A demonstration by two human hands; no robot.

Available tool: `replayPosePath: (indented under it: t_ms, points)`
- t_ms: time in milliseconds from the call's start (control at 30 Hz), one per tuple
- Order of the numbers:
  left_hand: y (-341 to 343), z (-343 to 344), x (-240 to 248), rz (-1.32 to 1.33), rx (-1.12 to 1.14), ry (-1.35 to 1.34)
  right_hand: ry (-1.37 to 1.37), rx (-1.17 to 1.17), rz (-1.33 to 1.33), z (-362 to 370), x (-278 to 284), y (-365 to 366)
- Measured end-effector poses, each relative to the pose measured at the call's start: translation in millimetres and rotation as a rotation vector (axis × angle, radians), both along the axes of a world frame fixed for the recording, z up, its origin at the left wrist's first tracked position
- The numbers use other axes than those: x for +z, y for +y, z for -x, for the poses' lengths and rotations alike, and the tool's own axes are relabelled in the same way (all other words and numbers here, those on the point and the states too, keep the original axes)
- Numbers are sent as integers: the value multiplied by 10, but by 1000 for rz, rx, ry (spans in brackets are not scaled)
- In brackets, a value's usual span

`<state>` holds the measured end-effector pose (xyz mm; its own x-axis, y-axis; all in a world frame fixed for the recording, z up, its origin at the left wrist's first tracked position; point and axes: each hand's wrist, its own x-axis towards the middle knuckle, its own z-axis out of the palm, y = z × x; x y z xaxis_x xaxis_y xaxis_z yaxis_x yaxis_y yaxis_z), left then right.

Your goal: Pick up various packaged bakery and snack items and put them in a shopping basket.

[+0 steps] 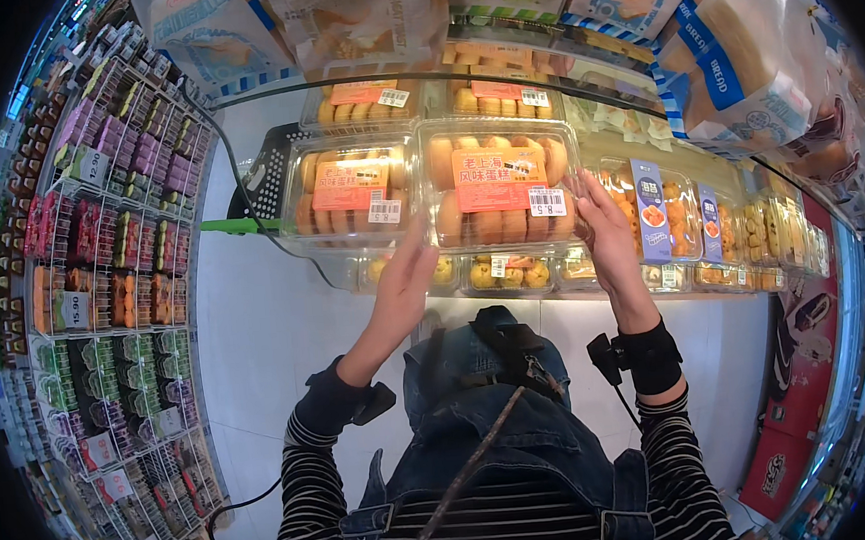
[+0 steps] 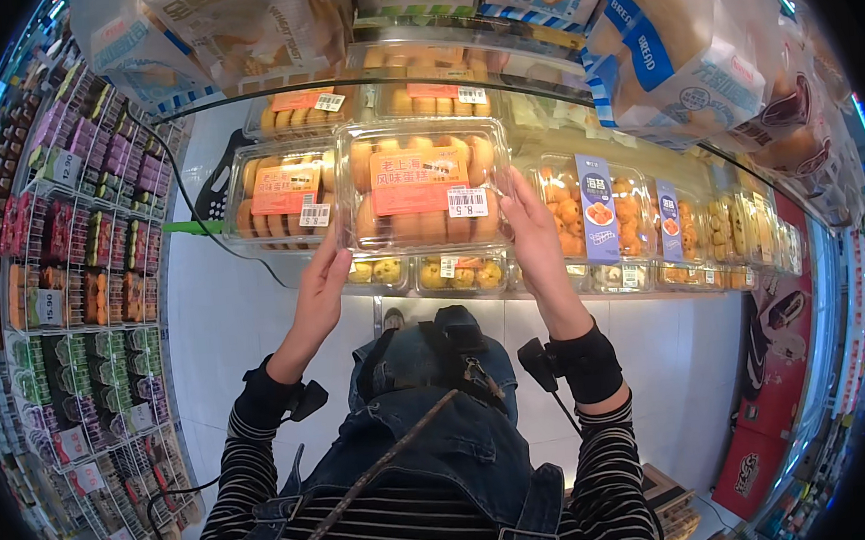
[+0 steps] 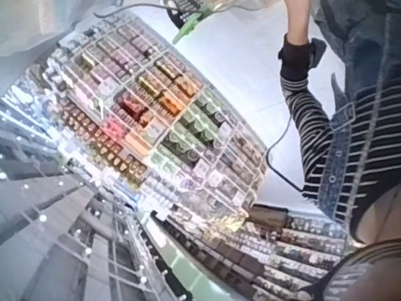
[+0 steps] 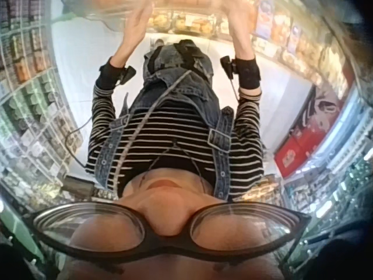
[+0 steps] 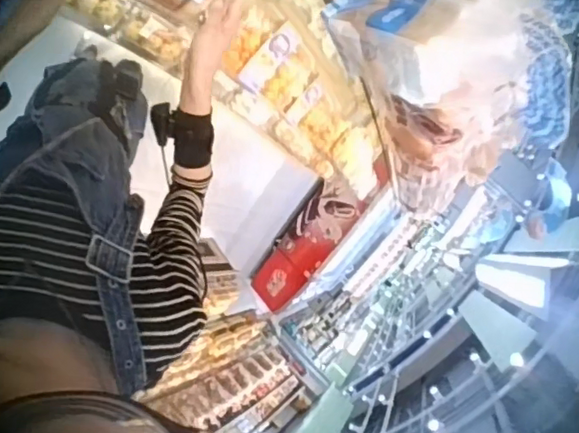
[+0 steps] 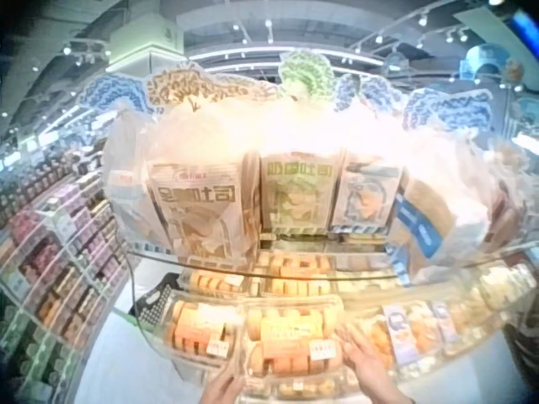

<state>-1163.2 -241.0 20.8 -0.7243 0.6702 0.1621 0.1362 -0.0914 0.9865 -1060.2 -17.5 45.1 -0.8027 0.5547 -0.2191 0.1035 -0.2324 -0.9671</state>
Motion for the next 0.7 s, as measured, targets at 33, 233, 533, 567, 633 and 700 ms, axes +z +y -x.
replayPosePath:
  t_ms: [33,233,533,567,633,700]
  points:
    - [39,8,-108,33,-16,3,-46,-37,-46,-22,-60,44]
    - [181,-30,-321,88,-20,-56,-50,10,-58,-70,-311,141]
    - [241,-14,-561,54,-24,-160,-92,-37,-114,-39,-556,181]
    - [247,-13,-576,53,-21,-164,-96,-33,-116,-35,-573,175]
    - [260,5,-590,28,-32,-155,-1,-45,-81,-15,-612,173]
    - [281,7,-572,33,-20,-151,-19,-8,-60,-13,-649,213]
